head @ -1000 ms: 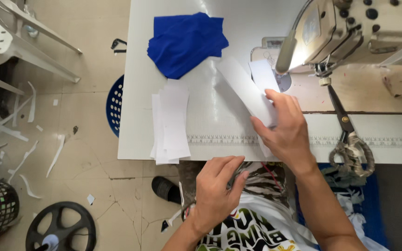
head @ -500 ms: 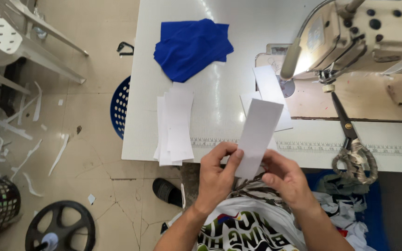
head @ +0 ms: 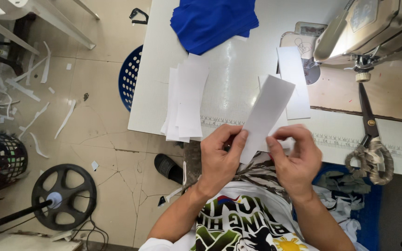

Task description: The person uses scissors to cut a large sheet of white paper into several narrow strips. After cutting, they fold each strip in half lengthwise and place them on the table.

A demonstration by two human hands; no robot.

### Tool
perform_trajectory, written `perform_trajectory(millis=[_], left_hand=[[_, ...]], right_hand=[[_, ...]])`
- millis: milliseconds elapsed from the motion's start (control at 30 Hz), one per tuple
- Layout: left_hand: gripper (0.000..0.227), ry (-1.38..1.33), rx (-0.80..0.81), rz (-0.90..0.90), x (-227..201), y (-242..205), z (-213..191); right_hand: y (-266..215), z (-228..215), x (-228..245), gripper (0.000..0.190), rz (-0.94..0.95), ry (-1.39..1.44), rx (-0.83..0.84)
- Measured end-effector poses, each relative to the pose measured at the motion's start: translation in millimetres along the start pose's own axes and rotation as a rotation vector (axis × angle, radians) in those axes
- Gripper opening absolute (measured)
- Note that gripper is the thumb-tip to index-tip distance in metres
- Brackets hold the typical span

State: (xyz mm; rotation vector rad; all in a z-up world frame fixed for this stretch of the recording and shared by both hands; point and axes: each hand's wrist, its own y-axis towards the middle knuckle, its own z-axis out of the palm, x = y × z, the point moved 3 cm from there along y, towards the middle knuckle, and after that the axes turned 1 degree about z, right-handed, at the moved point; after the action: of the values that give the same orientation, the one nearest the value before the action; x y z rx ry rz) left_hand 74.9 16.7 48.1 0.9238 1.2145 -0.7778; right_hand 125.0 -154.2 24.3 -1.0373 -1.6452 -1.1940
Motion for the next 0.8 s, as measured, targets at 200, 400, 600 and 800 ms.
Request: perform_trajectory(millis=[200, 400, 600, 800], left_hand=[[0.011, 0.104, 0.013, 0.133, -7.5, -4.1, 8.9], [0.009, 0.405, 0.085, 0.397, -18.3, -14.9, 13.0], [0.009, 0.588, 0.096, 0.531, -23.1, -20.7, 17.4], [0.010, 0.555, 0.120, 0.486, -7.1, -23.4, 16.4]], right_hand=[[11.7, 14.9, 53.1, 0.020, -0.616, -0.263, -0.030], [11.8, 16.5, 58.1, 0.017, -0.684, -0.290, -0.038], [3.6, 19.4, 56.3, 0.017, -0.785, -0.398, -0.046], [-1.5, 18.1, 18.0, 0.033, -0.617, -0.182, -0.036]])
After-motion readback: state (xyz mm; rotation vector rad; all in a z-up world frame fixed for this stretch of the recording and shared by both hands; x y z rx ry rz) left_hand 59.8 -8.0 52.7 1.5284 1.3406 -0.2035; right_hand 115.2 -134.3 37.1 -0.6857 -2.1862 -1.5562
